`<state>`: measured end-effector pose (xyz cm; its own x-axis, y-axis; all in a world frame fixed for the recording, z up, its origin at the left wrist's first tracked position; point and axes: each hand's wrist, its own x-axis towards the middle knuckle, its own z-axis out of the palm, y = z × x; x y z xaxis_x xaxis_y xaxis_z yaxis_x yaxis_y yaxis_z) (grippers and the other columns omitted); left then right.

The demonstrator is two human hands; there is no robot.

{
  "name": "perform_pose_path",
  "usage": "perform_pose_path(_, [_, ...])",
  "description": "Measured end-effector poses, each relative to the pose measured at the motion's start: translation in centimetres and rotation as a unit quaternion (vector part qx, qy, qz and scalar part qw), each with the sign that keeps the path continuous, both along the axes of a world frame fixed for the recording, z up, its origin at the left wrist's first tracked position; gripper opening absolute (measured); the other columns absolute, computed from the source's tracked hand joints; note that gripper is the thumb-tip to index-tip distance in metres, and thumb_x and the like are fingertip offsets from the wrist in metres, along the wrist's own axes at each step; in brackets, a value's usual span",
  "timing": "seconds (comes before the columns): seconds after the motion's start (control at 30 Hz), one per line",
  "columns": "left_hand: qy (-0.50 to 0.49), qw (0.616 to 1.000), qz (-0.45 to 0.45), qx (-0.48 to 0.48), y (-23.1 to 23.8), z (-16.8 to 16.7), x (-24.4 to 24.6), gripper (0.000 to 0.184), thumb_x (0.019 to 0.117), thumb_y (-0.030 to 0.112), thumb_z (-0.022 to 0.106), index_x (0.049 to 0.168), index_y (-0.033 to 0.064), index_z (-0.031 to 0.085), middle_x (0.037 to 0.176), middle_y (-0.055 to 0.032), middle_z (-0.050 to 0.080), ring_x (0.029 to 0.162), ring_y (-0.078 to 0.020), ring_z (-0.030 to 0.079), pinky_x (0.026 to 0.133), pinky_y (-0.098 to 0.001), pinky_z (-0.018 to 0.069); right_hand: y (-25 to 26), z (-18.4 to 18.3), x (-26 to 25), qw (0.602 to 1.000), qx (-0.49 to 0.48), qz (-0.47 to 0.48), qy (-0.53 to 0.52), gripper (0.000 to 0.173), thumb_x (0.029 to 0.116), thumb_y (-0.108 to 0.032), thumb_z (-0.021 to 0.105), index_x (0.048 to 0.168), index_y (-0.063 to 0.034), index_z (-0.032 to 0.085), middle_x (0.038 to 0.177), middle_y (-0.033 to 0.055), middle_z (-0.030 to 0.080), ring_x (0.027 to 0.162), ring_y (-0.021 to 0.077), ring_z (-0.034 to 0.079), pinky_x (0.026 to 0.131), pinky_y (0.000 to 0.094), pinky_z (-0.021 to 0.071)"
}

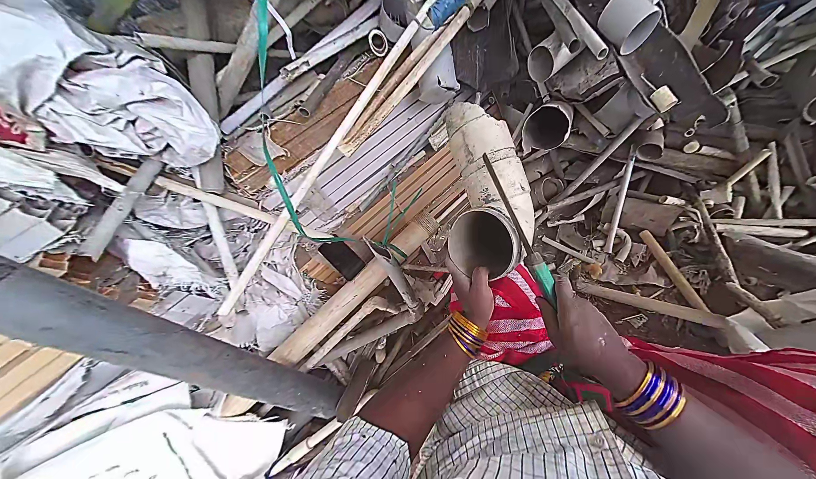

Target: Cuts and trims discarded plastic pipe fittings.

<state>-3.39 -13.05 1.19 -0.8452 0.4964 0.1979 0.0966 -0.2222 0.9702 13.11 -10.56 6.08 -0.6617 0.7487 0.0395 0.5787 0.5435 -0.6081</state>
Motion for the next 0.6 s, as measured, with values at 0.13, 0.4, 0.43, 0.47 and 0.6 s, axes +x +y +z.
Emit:
perform_pose_path(0.13, [0.002, 0.999, -0.004, -0.032, -0.4, 0.1, -0.3, 0.076, 0.0867, 0.003, 0.050, 0.154, -0.0101, 0.019, 0.138, -0.0288, 0.052, 0.127, -0.0203, 0.057, 0.108, -0.0339, 0.0458, -0.7, 0.0, 0.6, 0.967, 0.196, -0.023, 0.163, 0.050, 0.1029, -0.028, 0.048, 0.125, 0.0169, 0.054, 0.075, 0.0229, 0.065, 0.058, 0.0312, 0.066, 0.051, 0.0430, 0.0530])
perform_pose_path(0.4, [0.003, 0.997, -0.056, -0.057, -1.3, 0.8, -0.5, 0.079, 0.0880, 0.008, 0.053, 0.156, -0.0124, 0.017, 0.147, -0.0343, 0.045, 0.138, -0.0294, 0.049, 0.115, -0.0383, 0.0400, 0.2, -1.1, 0.1, 0.991, 0.092, -0.026, 0.094, 0.053, 0.1032, -0.019, 0.052, 0.133, 0.0235, 0.044, 0.093, 0.0422, 0.062, 0.079, 0.0563, 0.065, 0.071, 0.0676, 0.0503])
perform_pose_path(0.43, [0.005, 0.997, -0.058, -0.049, -1.2, 0.7, -0.7, 0.079, 0.0877, 0.008, 0.053, 0.155, -0.0127, 0.018, 0.146, -0.0338, 0.046, 0.137, -0.0286, 0.051, 0.114, -0.0379, 0.0411, 0.3, -0.2, 0.5, 0.988, 0.096, -0.031, 0.113, 0.054, 0.1041, -0.021, 0.052, 0.133, 0.0240, 0.042, 0.096, 0.0417, 0.061, 0.079, 0.0514, 0.065, 0.073, 0.0634, 0.0512])
perform_pose_path(0.47, [0.006, 0.997, -0.057, -0.042, -1.3, 0.7, -0.7, 0.079, 0.0875, 0.008, 0.053, 0.155, -0.0134, 0.019, 0.145, -0.0334, 0.047, 0.136, -0.0280, 0.052, 0.113, -0.0377, 0.0423, 0.2, 0.6, 0.9, 0.982, 0.118, -0.033, 0.147, 0.057, 0.1053, -0.023, 0.050, 0.133, 0.0259, 0.039, 0.098, 0.0402, 0.060, 0.078, 0.0418, 0.064, 0.074, 0.0543, 0.0529])
perform_pose_path(0.6, [0.023, 0.997, -0.056, -0.046, -1.3, 0.5, -0.8, 0.078, 0.0865, 0.010, 0.053, 0.153, -0.0145, 0.022, 0.143, -0.0337, 0.049, 0.134, -0.0292, 0.053, 0.113, -0.0392, 0.0431, 0.5, -0.1, 1.2, 0.938, 0.197, -0.016, 0.284, 0.073, 0.1093, -0.036, 0.043, 0.128, 0.0322, 0.025, 0.095, 0.0253, 0.055, 0.072, 0.0026, 0.058, 0.070, 0.0205, 0.0532])
